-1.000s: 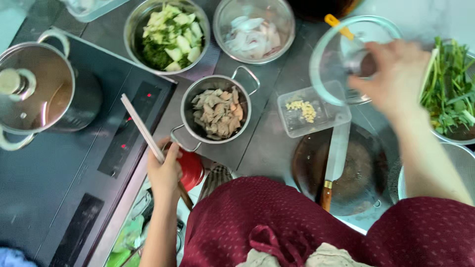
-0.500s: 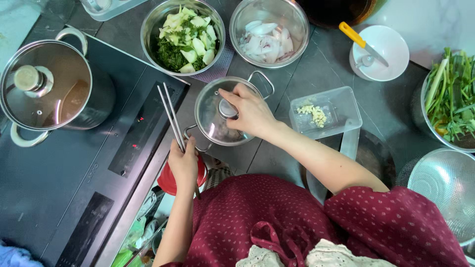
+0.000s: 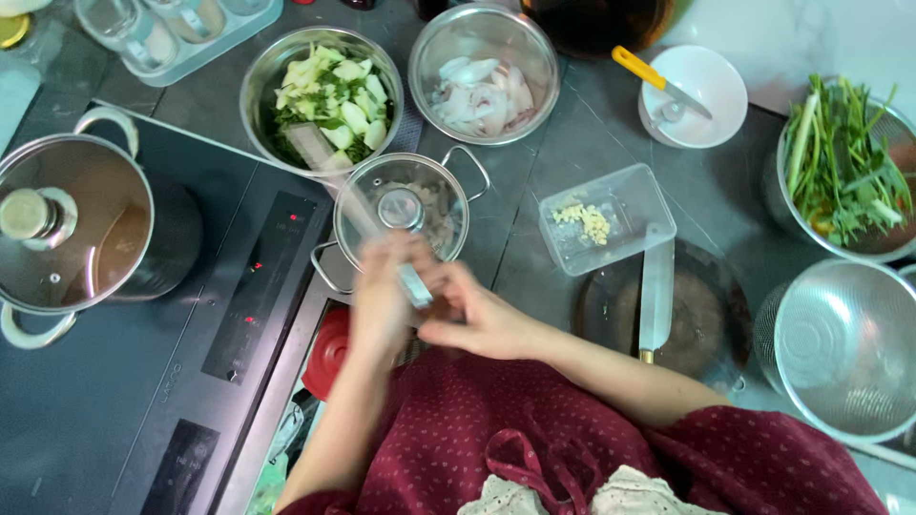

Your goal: The person adds liquid and powder seasoning from containers into a pot of sliced meat, stirs the meat with chopsticks, and then cuts green scallions on a wooden board with a knife.

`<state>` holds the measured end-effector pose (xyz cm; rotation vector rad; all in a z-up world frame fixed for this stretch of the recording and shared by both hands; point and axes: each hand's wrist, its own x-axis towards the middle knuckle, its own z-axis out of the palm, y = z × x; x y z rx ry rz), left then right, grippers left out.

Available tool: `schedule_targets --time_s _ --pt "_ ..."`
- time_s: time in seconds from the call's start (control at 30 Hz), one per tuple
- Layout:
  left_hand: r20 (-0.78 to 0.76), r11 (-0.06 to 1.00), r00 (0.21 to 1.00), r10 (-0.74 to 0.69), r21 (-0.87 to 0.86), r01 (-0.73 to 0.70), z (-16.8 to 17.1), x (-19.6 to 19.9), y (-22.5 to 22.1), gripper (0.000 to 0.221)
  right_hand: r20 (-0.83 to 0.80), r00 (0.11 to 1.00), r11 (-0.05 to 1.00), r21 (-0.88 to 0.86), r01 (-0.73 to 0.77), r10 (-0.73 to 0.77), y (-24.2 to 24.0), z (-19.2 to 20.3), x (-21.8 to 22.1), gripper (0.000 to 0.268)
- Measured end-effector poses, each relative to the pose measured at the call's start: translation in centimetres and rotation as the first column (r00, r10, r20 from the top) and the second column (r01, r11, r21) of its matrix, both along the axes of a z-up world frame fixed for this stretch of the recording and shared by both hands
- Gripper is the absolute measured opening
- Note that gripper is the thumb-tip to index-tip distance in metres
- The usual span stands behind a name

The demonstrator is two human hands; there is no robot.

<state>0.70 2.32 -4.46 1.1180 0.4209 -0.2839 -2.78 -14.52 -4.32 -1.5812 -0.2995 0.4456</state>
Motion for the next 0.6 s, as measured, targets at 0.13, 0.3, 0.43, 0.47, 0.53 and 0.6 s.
schedule_targets --time_s 0.13,0.3,0.43,0.47,0.53,0.6 --pt "0.131 0.963 0.975 -0.181 -0.176 0.203 -1.7 2.7 -6.2 0.032 -0.246 0.94 0.971 -0.107 0.215 -0.235 -4.6 -2.9 -0.1 0.026" --pt "0.105 0.869 0.863 -0.495 0.038 0.494 -2.4 3.8 -8.0 0.058 0.063 0.932 0.842 -0.411 0.351 -0.358 -9.0 -6.4 2.0 0.038" --pt "0.129 0.811 0.809 -0.574 0.23 0.538 -1.0 1.4 -6.6 0.069 0.101 0.962 0.791 -0.55 0.267 -0.255 -9.4 -7.3 4.9 0.04" --pt "0.076 0.809 0.823 -0.562 0.254 0.529 -0.6 1.0 -6.2 0.064 0.121 0.96 0.8 -0.532 0.276 -0.251 -9.1 -7.3 5.7 0.041" --pt "0.254 0.846 0.808 -0.532 0.196 0.496 -0.1 0.2 -5.3 0.055 0.136 0.952 0.834 -0.459 0.307 -0.276 -7.8 -7.4 6.9 0.046" --pt "0.232 0.822 0.791 -0.566 0.232 0.521 0.4 -0.3 -4.2 0.048 0.182 0.938 0.821 -0.453 0.347 -0.295 -7.4 -7.6 7.6 0.05"
